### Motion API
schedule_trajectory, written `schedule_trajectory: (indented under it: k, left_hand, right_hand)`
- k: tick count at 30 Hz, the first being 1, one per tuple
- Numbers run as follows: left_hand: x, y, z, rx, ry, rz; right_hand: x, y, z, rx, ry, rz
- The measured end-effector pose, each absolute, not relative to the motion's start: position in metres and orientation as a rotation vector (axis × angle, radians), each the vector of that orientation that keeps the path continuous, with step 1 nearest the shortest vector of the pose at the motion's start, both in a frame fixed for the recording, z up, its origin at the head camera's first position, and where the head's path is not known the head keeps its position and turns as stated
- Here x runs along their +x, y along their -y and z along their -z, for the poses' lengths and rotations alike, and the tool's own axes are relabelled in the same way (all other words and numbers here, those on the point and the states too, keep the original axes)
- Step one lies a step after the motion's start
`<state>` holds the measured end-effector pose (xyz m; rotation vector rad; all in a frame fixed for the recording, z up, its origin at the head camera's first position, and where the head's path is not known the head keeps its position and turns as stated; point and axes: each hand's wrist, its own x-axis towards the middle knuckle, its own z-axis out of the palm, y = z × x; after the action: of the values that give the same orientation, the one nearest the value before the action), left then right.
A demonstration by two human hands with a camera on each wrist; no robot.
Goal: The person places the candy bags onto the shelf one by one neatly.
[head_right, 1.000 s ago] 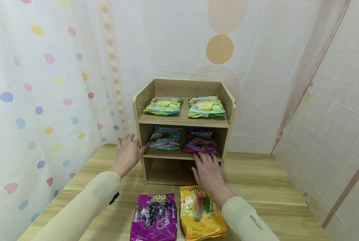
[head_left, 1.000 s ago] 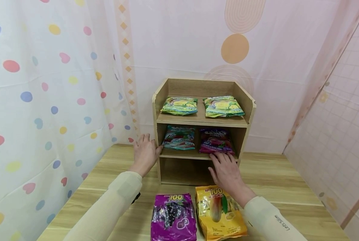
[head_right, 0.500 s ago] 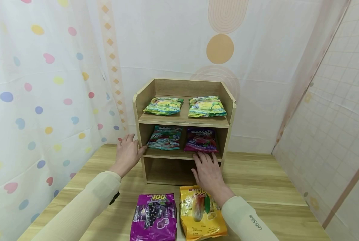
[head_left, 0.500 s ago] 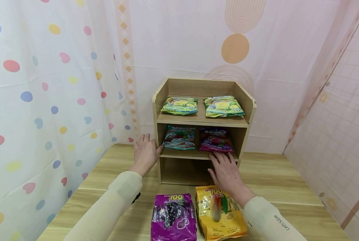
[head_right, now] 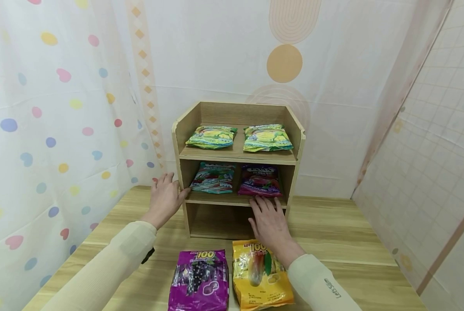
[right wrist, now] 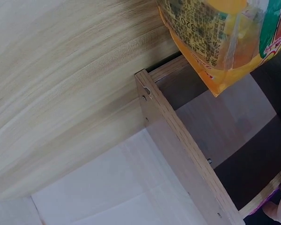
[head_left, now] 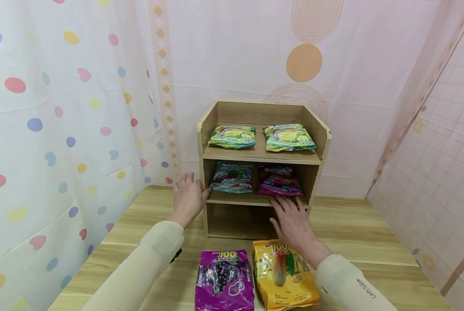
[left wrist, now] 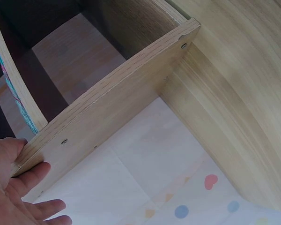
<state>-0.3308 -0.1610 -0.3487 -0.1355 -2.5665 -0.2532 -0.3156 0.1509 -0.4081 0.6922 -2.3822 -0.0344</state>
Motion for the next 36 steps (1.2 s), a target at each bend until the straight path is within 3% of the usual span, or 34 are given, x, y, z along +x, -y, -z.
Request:
schedule_trajectory:
  k: [22,36]
  left_hand:
    - [-0.331,0.161,0.349,-0.128,2.575,0.261]
    - [-0.330,0.161,0.348,-0.126,2.583,0.262]
  right_hand:
    - [-0.301,-0.155,0.408,0.782,2.213,0.038]
    - [-0.289,-0.167,0.425,0.735,2.440,0.033]
